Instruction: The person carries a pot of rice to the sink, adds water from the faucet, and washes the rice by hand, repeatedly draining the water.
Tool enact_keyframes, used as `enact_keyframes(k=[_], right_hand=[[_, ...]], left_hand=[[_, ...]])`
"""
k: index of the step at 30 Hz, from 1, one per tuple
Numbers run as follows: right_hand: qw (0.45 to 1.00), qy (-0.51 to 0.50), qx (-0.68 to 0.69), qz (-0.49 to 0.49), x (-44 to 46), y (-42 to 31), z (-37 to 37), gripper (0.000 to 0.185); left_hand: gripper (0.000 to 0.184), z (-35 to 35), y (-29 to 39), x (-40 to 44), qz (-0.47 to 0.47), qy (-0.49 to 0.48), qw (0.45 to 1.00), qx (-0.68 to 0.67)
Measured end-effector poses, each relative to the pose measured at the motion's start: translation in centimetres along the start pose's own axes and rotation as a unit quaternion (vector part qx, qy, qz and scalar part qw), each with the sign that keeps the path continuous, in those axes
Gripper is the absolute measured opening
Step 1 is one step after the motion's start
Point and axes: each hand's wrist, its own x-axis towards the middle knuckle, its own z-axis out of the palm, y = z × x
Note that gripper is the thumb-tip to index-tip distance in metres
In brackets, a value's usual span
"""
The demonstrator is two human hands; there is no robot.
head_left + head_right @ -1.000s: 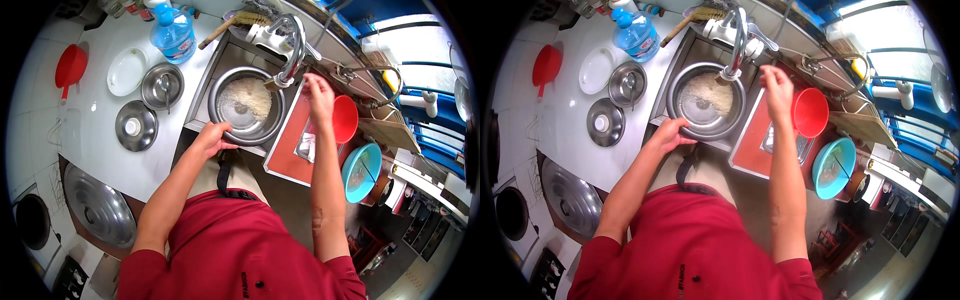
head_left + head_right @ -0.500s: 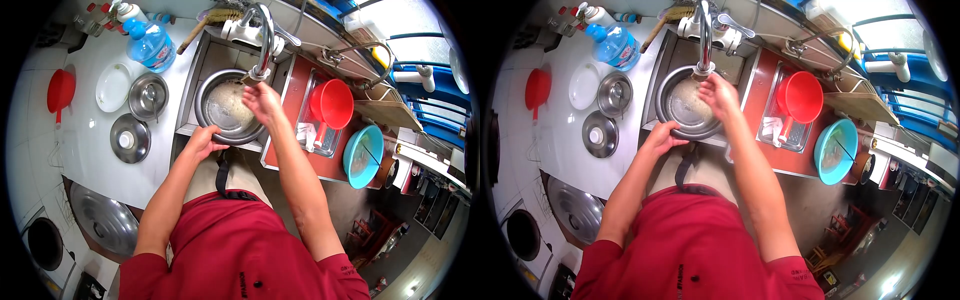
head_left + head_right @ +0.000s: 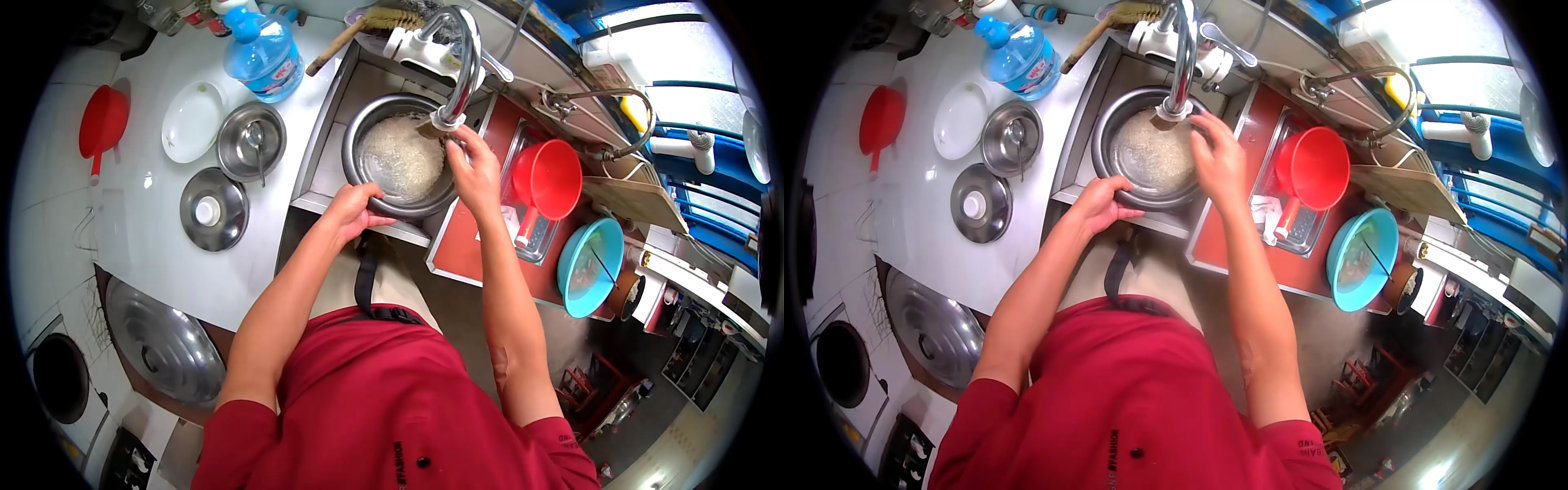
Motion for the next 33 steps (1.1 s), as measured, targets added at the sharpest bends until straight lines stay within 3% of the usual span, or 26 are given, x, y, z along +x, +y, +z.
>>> enact_keyframes(k=[3,7,9,14,17,20,21,23,25,27,29,30,31,33], right_hand=[[0.998,0.039,-0.041,0.001,-1.5,2.1,-1.5,0.042],[0.998,0.050,0.015,0.034,-3.4,4.6,-0.8,0.059],[0.960,0.001,0.179,0.217,-4.4,5.0,0.0,0.060],[0.978,-0.012,0.147,0.148,-5.0,5.6,1.1,0.055],[0.989,-0.001,0.030,0.148,-4.0,4.3,0.8,0.047],[0.991,0.092,-0.087,-0.042,-3.2,4.0,0.5,0.037],[0.991,0.091,-0.087,-0.042,-3.0,2.7,0.0,0.037],[0.995,-0.074,0.017,0.061,-3.3,-0.3,-0.4,0.035],[0.983,-0.123,0.055,0.123,-3.7,0.9,2.0,0.042],[0.919,-0.121,0.189,0.324,-4.0,2.3,4.0,0.045],[0.902,-0.109,0.207,0.364,-2.8,5.7,4.9,0.039],[0.841,-0.068,0.326,0.426,-2.1,4.9,4.8,0.032],[0.825,-0.049,0.332,0.455,-1.0,4.6,5.1,0.028],[0.879,-0.148,0.194,0.409,0.9,7.2,6.2,0.035]], left_hand=[[0.022,0.3,0.2,0.3,-0.013,-0.016,1.000,0.010],[0.020,0.2,0.2,0.5,0.006,-0.040,0.999,-0.031],[0.020,0.5,-0.5,0.7,0.046,-0.005,0.999,-0.023],[0.022,-0.6,-0.3,-0.6,0.069,0.028,0.995,-0.068],[0.021,-0.8,-0.3,0.7,0.049,0.039,0.998,-0.030],[0.021,-1.1,-0.7,-0.2,0.049,0.037,0.997,-0.041],[0.022,-1.3,-0.9,-0.4,0.040,0.041,0.996,-0.063],[0.023,-1.5,-1.4,-1.0,0.036,0.037,0.997,-0.050],[0.024,-1.0,-1.6,-1.2,0.023,0.013,1.000,-0.007],[0.025,-0.1,-2.4,-1.7,0.036,0.012,0.999,-0.029],[0.024,0.1,-3.1,-2.2,0.056,0.027,0.998,-0.022],[0.024,0.1,-3.2,-2.2,0.057,0.030,0.998,-0.024],[0.023,0.1,-3.4,-2.2,0.055,0.028,0.998,-0.026],[0.019,0.2,-4.1,-2.2,0.049,0.023,0.998,-0.033]])
